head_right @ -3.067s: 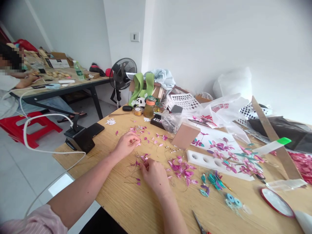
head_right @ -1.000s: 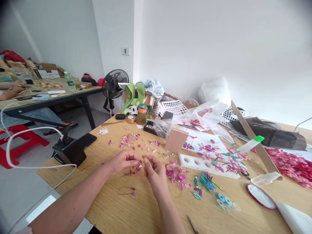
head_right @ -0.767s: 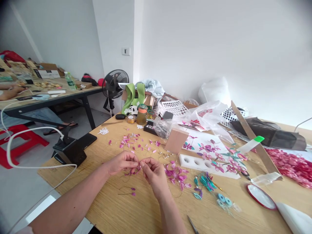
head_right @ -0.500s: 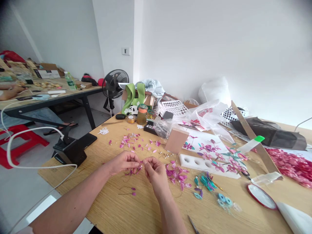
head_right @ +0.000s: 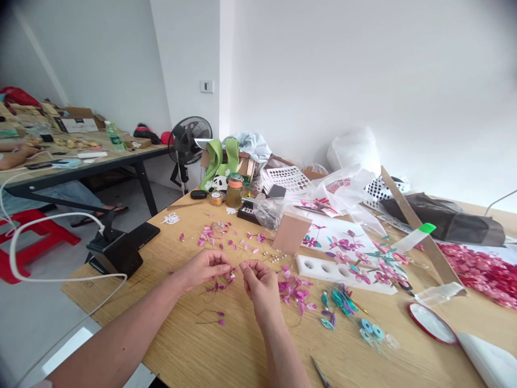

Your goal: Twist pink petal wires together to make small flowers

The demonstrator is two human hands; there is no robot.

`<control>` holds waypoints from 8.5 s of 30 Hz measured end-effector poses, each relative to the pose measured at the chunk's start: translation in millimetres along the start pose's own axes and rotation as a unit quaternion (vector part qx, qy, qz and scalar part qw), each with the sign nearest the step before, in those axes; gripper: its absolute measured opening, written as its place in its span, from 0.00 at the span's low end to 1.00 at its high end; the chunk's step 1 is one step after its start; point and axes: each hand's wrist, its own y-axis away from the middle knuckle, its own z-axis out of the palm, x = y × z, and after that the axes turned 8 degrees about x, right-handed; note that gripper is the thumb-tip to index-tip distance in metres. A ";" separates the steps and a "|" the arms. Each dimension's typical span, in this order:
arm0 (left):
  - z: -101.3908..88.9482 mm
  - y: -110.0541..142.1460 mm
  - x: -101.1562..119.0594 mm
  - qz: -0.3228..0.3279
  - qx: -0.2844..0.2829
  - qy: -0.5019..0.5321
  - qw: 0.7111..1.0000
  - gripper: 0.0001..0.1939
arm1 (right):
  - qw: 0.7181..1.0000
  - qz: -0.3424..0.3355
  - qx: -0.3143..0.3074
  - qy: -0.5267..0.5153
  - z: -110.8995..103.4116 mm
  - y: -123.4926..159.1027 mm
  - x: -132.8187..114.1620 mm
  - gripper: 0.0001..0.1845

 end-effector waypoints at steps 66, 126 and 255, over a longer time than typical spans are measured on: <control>11.8 1.4 -0.4 0.244 0.130 -0.216 0.936 0.03 | 0.998 0.054 -0.004 -0.045 5.7 5.2 -3.4 0.19; 11.3 2.5 -10.0 0.146 0.066 -0.188 0.969 0.04 | 0.976 -0.078 -0.110 0.169 -0.6 5.5 -9.0 0.08; 34.6 1.1 -14.7 0.024 0.085 0.113 0.990 0.14 | 0.970 0.143 -0.018 -0.196 14.2 5.8 2.1 0.12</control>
